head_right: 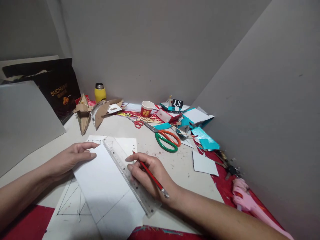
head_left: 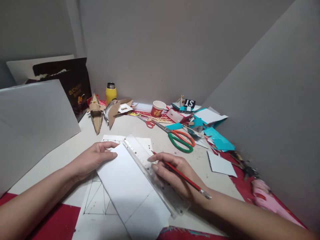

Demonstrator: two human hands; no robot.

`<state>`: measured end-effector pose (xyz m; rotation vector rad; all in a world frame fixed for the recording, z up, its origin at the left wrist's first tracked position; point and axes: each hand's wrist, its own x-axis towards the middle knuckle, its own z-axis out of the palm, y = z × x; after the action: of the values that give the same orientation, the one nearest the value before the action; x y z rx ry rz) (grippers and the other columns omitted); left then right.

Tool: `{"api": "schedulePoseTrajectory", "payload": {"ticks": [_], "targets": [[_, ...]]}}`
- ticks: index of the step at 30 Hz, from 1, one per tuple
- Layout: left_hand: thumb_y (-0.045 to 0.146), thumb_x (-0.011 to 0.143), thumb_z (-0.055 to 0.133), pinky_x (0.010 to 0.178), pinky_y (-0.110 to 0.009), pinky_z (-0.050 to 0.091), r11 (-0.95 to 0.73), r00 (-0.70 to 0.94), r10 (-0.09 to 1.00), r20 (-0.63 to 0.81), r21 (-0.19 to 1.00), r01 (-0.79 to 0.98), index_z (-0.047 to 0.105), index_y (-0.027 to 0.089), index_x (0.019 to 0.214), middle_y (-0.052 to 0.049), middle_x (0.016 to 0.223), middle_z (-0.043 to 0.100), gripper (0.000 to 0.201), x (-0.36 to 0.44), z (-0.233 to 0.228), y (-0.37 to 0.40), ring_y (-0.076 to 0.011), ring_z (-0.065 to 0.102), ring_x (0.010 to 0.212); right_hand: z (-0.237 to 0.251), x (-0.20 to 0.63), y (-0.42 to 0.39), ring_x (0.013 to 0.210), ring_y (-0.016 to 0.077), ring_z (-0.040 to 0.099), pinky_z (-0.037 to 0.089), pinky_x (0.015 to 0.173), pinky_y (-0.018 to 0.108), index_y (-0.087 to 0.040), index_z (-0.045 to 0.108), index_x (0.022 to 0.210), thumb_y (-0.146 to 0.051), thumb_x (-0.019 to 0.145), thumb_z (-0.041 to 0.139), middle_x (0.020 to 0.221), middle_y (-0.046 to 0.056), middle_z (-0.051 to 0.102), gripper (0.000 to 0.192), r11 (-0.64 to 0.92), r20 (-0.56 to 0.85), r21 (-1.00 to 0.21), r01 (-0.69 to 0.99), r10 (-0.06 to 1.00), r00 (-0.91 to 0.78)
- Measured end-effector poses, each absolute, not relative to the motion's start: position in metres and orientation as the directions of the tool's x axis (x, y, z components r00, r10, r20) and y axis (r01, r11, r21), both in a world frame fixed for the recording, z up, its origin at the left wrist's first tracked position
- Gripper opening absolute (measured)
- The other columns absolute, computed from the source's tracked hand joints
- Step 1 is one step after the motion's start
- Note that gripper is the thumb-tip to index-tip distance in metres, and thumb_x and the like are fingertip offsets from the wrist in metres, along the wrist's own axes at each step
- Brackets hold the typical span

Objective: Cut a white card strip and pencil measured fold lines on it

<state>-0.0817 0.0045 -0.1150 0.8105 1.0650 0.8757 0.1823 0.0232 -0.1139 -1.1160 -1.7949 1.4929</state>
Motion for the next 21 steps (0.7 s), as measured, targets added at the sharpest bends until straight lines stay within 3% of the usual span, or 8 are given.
{"api": "schedulePoseTrajectory", "payload": {"ticks": [7, 14, 21], "targets": [[0.022, 0.08, 0.073, 0.057, -0.022, 0.054, 0.426, 0.256, 0.893, -0.37, 0.879, -0.215, 0.068, 0.018, 0.112, -0.005, 0.081, 0.076, 0.032, -0.08, -0.117, 0.005, -0.0133, 0.069, 0.062, -0.123, 0.174, 0.023, 0.049, 0.0117, 0.052, 0.042, 0.052, 0.025, -0.016, 0.06, 0.099, -0.037, 0.083, 0.062, 0.053, -0.006, 0.051, 0.027, 0.0, -0.138, -0.966, 0.259, 0.846, -0.515], [0.022, 0.078, 0.075, 0.054, -0.021, 0.052, 0.414, 0.238, 0.902, -0.36, 0.879, -0.238, 0.069, 0.019, 0.099, -0.003, 0.076, 0.075, 0.023, -0.08, -0.118, 0.004, -0.0126, 0.067, 0.058, -0.122, 0.17, 0.022, 0.048, 0.0108, 0.043, 0.035, 0.048, 0.025, -0.016, 0.064, 0.096, -0.038, 0.08, 0.061, 0.055, -0.004, 0.053, 0.027, 0.034, -0.144, -0.943, 0.332, 0.855, -0.498], [0.022, 0.076, 0.077, 0.053, -0.021, 0.05, 0.412, 0.227, 0.904, -0.361, 0.878, -0.243, 0.068, 0.019, 0.097, -0.002, 0.074, 0.074, 0.023, -0.08, -0.117, 0.004, -0.0119, 0.066, 0.055, -0.127, 0.171, 0.022, 0.048, 0.0113, 0.046, 0.037, 0.05, 0.026, -0.016, 0.063, 0.097, -0.035, 0.081, 0.06, 0.055, -0.003, 0.056, 0.026, 0.021, -0.155, -0.946, 0.324, 0.847, -0.509]]}}
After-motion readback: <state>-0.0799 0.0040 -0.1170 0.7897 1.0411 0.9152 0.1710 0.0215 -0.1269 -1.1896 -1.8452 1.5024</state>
